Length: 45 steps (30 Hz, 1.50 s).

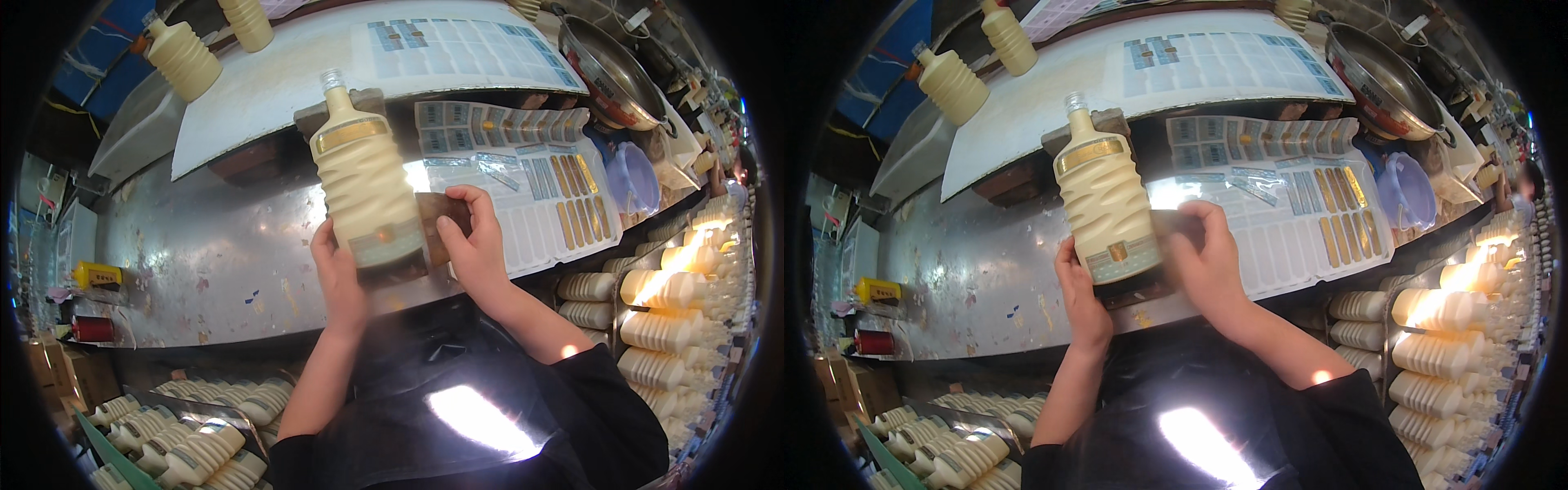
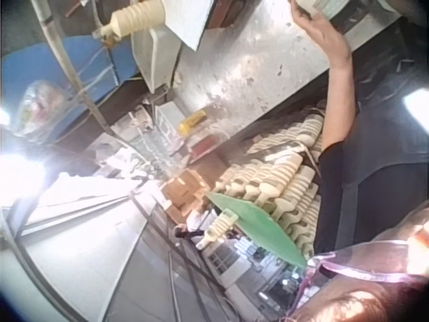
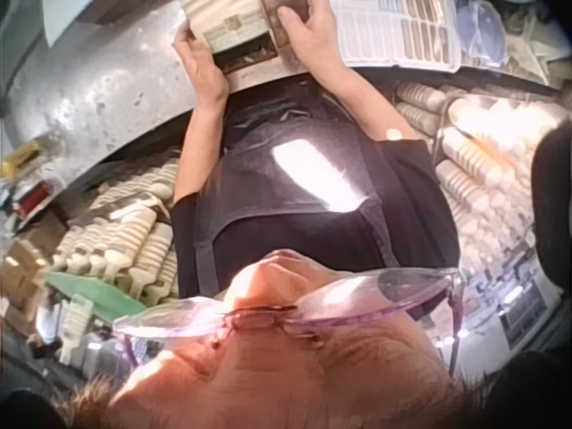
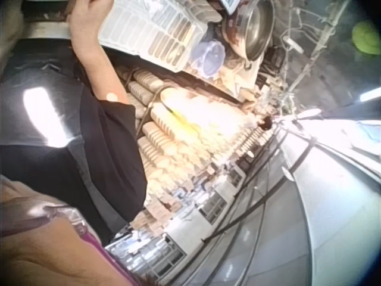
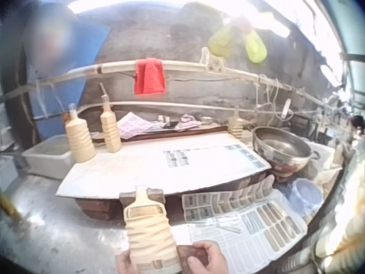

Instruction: The person applies adhesive labels to the neck and body of a white plastic bottle, smoothing each label with a small tool. The person then places the labeled bottle aside and picks up another bottle to repeat the process.

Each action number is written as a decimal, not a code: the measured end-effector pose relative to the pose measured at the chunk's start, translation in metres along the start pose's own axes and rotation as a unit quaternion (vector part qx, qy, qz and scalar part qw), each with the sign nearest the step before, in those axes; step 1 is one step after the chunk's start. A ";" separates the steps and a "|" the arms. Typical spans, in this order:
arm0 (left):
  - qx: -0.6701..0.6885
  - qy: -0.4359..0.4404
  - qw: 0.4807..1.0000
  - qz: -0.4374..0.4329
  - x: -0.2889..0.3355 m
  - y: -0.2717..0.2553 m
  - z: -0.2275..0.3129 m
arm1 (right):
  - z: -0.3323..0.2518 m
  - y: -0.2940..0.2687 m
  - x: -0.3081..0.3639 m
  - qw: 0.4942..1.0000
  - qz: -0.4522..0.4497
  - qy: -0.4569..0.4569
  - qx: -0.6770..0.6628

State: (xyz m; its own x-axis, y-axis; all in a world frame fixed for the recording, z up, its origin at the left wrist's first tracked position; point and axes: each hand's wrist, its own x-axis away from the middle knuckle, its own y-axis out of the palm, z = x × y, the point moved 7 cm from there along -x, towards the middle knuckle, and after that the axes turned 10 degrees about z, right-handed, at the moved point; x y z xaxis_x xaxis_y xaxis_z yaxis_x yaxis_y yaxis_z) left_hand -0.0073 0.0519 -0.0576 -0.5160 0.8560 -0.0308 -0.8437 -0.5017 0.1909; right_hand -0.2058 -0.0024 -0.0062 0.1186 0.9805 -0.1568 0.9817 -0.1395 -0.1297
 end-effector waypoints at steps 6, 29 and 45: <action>-0.064 0.085 0.994 -0.039 0.003 -0.002 -0.005 | 0.019 0.002 0.001 0.995 0.003 -0.084 0.057; -0.342 0.380 0.855 0.082 0.013 0.018 0.058 | -0.104 0.025 0.039 0.850 -0.181 -0.457 0.188; -0.333 0.355 0.872 0.058 0.009 0.013 0.047 | -0.102 0.034 0.034 0.844 -0.181 -0.480 0.158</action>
State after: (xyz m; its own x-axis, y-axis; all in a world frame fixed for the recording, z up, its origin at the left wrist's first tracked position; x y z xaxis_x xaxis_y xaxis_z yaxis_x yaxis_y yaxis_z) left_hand -0.0155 0.0592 -0.0091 -0.3663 0.6209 -0.6931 -0.5560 -0.7433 -0.3720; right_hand -0.1531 0.0401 0.0843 -0.5047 0.4238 -0.7522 0.8213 -0.0330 -0.5696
